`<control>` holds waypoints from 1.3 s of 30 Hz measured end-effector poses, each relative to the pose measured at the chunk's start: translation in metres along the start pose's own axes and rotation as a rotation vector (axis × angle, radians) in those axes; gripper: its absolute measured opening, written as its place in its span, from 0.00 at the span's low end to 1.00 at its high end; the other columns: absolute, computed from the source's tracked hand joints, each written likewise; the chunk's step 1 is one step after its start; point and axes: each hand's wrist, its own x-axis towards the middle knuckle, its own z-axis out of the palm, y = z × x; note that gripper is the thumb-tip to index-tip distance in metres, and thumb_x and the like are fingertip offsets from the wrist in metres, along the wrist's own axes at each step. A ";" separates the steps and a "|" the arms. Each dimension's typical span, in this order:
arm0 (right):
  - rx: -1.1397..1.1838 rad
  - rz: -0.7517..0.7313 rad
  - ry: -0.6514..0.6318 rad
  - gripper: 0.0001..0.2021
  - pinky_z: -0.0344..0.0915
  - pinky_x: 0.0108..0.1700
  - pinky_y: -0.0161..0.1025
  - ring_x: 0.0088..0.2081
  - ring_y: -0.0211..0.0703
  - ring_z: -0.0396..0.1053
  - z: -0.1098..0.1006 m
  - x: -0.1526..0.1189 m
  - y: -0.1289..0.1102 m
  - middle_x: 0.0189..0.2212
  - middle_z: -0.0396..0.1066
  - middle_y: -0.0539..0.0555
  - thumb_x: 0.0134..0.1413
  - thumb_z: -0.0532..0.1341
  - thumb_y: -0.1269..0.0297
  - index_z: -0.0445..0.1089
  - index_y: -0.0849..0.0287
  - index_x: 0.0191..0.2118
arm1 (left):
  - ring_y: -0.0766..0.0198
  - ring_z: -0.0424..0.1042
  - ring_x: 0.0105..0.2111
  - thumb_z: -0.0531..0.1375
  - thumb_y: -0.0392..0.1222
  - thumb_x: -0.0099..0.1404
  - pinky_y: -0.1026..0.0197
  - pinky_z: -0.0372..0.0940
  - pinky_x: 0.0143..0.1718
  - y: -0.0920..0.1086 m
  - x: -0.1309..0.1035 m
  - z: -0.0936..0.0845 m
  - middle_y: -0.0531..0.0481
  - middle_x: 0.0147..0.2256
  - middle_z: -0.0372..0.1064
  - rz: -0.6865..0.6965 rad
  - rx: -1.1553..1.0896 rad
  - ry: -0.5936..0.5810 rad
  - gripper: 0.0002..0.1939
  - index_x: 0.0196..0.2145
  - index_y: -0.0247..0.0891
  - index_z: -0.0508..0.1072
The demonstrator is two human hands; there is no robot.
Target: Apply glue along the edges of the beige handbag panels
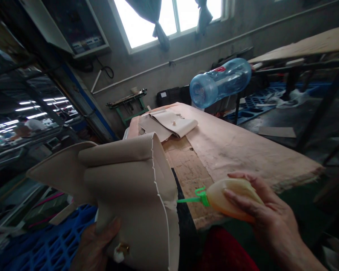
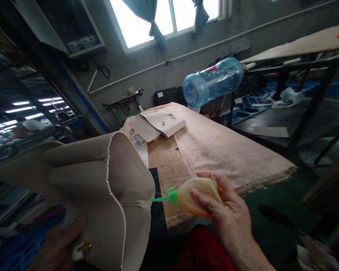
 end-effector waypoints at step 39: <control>-0.161 -0.325 -0.160 0.12 0.62 0.20 0.24 0.20 0.35 0.67 -0.004 -0.009 -0.010 0.21 0.70 0.42 0.33 0.68 0.55 0.72 0.46 0.30 | 0.60 0.72 0.25 0.73 0.44 0.37 0.64 0.69 0.24 -0.003 0.000 -0.004 0.46 0.28 0.74 0.097 -0.026 -0.072 0.20 0.30 0.33 0.77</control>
